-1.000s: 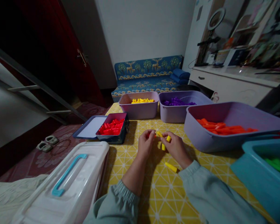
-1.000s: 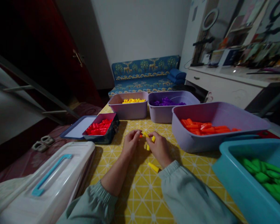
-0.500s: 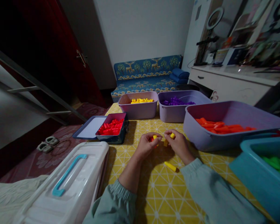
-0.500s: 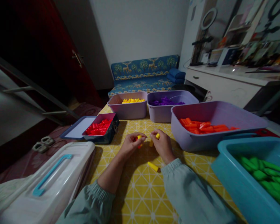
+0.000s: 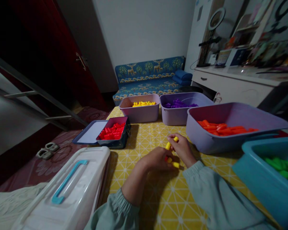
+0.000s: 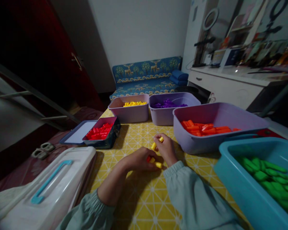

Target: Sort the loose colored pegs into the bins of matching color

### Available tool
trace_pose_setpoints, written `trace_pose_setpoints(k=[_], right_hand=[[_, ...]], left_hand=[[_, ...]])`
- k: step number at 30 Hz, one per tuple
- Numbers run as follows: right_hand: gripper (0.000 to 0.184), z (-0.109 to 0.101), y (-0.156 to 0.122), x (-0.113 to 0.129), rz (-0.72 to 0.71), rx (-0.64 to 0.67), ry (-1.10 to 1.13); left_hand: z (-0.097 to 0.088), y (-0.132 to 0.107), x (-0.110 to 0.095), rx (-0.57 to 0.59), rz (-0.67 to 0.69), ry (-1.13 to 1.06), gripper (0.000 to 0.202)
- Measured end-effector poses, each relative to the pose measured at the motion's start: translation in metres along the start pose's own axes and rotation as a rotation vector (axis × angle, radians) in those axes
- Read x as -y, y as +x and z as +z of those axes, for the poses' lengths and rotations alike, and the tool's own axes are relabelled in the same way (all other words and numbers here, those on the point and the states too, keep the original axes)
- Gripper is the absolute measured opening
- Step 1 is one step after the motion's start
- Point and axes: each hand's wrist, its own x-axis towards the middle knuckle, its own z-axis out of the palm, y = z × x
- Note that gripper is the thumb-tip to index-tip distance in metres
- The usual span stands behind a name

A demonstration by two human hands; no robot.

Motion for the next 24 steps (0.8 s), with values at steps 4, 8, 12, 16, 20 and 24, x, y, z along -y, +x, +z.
trace_pose_setpoints(k=[4, 8, 12, 16, 20, 24], right_hand=[[0.031, 0.001, -0.001, 0.0, -0.021, -0.009, 0.033], [0.034, 0.009, -0.006, 0.001, -0.027, 0.037, 0.063], [0.019, 0.016, -0.012, 0.004, -0.105, 0.092, -0.02], [0.011, 0.015, -0.015, 0.006, -0.184, 0.142, -0.187], [0.018, 0.013, -0.015, 0.007, -0.163, 0.149, -0.254], [0.025, 0.012, -0.016, 0.006, -0.178, 0.173, -0.302]], left_hand=[[0.001, 0.008, 0.026, -0.538, -0.155, -0.56, 0.035], [-0.004, 0.011, 0.04, -0.75, -0.197, -0.69, 0.043], [-0.003, 0.013, 0.043, -0.825, -0.15, -0.582, 0.036], [0.0, 0.015, 0.045, -0.866, -0.102, -0.472, 0.023], [0.003, 0.013, 0.047, -0.828, -0.079, -0.412, 0.018], [0.005, 0.012, 0.048, -0.791, -0.121, -0.269, 0.014]])
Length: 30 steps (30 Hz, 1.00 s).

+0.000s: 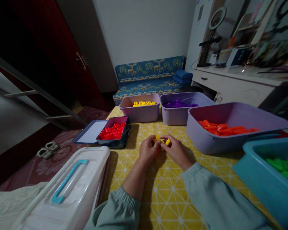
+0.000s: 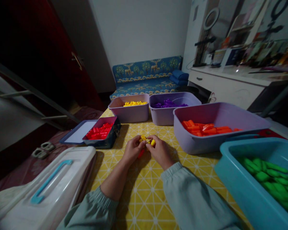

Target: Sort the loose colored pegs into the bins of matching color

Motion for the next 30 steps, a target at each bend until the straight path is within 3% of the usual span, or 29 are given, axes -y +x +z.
trace_pose_setpoints(k=[8, 11, 15, 21, 30], right_hand=[[0.026, -0.001, -0.001, 0.004, -0.02, -0.01, 0.022], [0.022, 0.0, 0.001, 0.003, 0.007, -0.063, 0.153], [0.031, -0.001, 0.003, 0.002, 0.081, -0.128, 0.377], [0.041, -0.005, 0.003, 0.011, 0.09, -0.189, 0.497], [0.029, -0.004, 0.003, 0.015, 0.027, -0.201, 0.532]], left_hand=[[-0.001, -0.001, -0.003, 0.059, 0.093, 0.084, 0.015], [-0.001, -0.001, -0.005, 0.069, 0.098, 0.102, 0.014], [-0.001, -0.002, -0.006, 0.067, 0.122, 0.135, 0.014], [-0.001, -0.003, -0.009, 0.002, 0.133, 0.011, 0.02], [-0.003, -0.003, -0.02, -0.046, 0.126, -0.164, 0.022]])
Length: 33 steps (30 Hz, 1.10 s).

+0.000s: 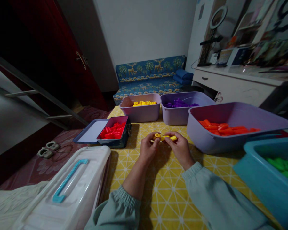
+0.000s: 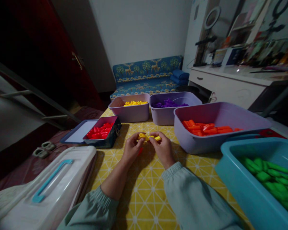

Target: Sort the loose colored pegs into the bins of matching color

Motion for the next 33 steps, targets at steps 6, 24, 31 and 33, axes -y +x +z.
trace_pose_setpoints(k=[6, 24, 31, 33], right_hand=[[0.026, -0.001, 0.0, -0.003, -0.04, -0.007, -0.086], [0.038, 0.0, 0.001, -0.012, 0.175, 0.086, -0.005], [0.031, 0.0, 0.001, -0.018, 0.162, 0.076, -0.038], [0.031, 0.001, 0.001, -0.02, 0.168, 0.081, -0.041]], left_hand=[[0.001, -0.001, 0.002, 0.06, -0.028, -0.064, 0.027], [-0.012, 0.008, 0.004, -0.321, -0.293, -0.508, 0.053], [-0.034, 0.071, -0.032, -0.324, -0.044, -0.468, 0.046], [-0.041, 0.11, -0.05, -0.318, 0.083, -0.353, 0.037]])
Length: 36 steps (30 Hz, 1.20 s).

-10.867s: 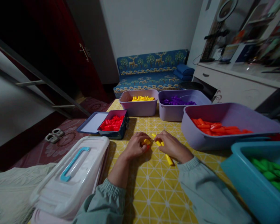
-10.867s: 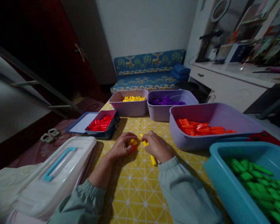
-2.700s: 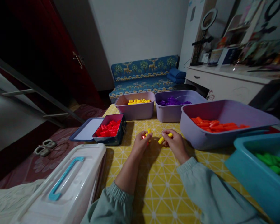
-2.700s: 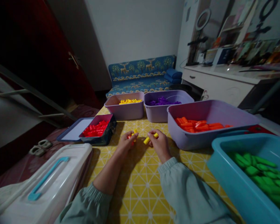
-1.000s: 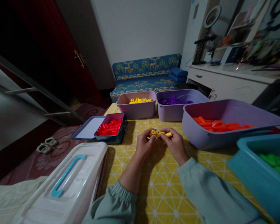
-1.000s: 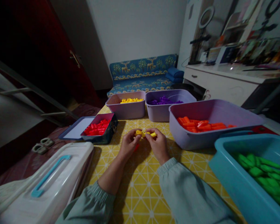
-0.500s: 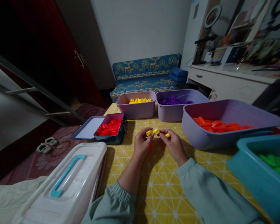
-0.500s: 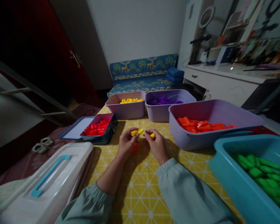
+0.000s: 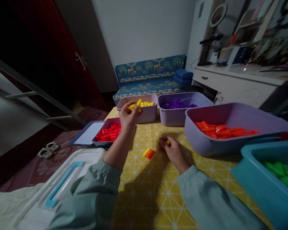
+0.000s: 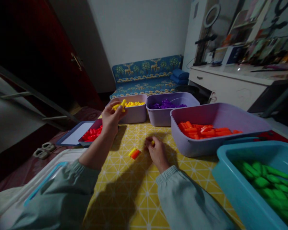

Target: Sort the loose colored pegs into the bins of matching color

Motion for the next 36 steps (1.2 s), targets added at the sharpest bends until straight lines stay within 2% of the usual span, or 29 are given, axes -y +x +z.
trace_pose_setpoints(k=[3, 5, 7, 10, 13, 15, 18, 21, 23, 25, 27, 29, 31, 34, 36], right_hand=[[0.029, 0.0, -0.001, 0.0, 0.0, 0.015, -0.009], [0.028, 0.0, -0.001, 0.002, -0.011, 0.024, -0.029], [0.025, -0.001, -0.002, 0.004, -0.025, 0.028, -0.056], [0.023, -0.002, -0.002, 0.007, -0.052, 0.022, -0.091], [0.024, -0.002, -0.003, 0.008, -0.071, 0.015, -0.128], [0.024, -0.002, -0.002, 0.007, -0.079, 0.014, -0.143], [0.024, -0.001, -0.001, 0.003, -0.072, 0.02, -0.137], [0.024, -0.001, 0.001, -0.001, -0.053, 0.031, -0.13], [0.024, -0.001, 0.001, -0.002, -0.06, 0.03, -0.134], [0.024, -0.002, 0.0, 0.0, -0.062, 0.038, -0.127], [0.027, -0.002, -0.001, 0.002, -0.048, 0.059, -0.106], [0.029, -0.002, -0.003, 0.004, -0.031, 0.077, -0.087], [0.028, -0.002, -0.003, 0.005, -0.024, 0.08, -0.081], [0.027, -0.002, -0.003, 0.005, -0.023, 0.085, -0.079], [0.029, -0.002, -0.004, 0.006, -0.024, 0.099, -0.079]], left_hand=[[0.017, 0.062, -0.012, 0.031, 0.206, 0.16, 0.022], [0.022, 0.092, -0.011, 0.0, 0.332, 0.318, 0.02], [0.021, 0.109, -0.001, -0.025, 0.361, 0.577, 0.022], [0.013, 0.109, 0.018, 0.05, 0.249, 0.95, 0.03], [0.007, 0.093, 0.031, 0.145, 0.162, 1.065, 0.038], [0.007, 0.079, 0.029, 0.205, 0.151, 1.161, 0.048], [0.008, 0.052, 0.015, 0.296, 0.2, 1.319, 0.063], [0.002, 0.01, -0.003, 0.388, 0.242, 1.329, 0.064], [-0.009, -0.025, -0.011, 0.535, 0.129, 1.344, 0.058], [-0.021, -0.059, -0.013, 0.703, -0.048, 1.388, 0.06], [-0.029, -0.087, -0.009, 0.788, -0.17, 1.391, 0.06], [-0.032, -0.106, 0.001, 0.762, -0.192, 1.304, 0.042], [-0.032, -0.114, 0.015, 0.712, -0.162, 1.206, 0.024], [-0.03, -0.115, 0.035, 0.647, -0.189, 0.978, 0.021], [-0.031, -0.114, 0.046, 0.587, -0.264, 0.663, 0.028]])
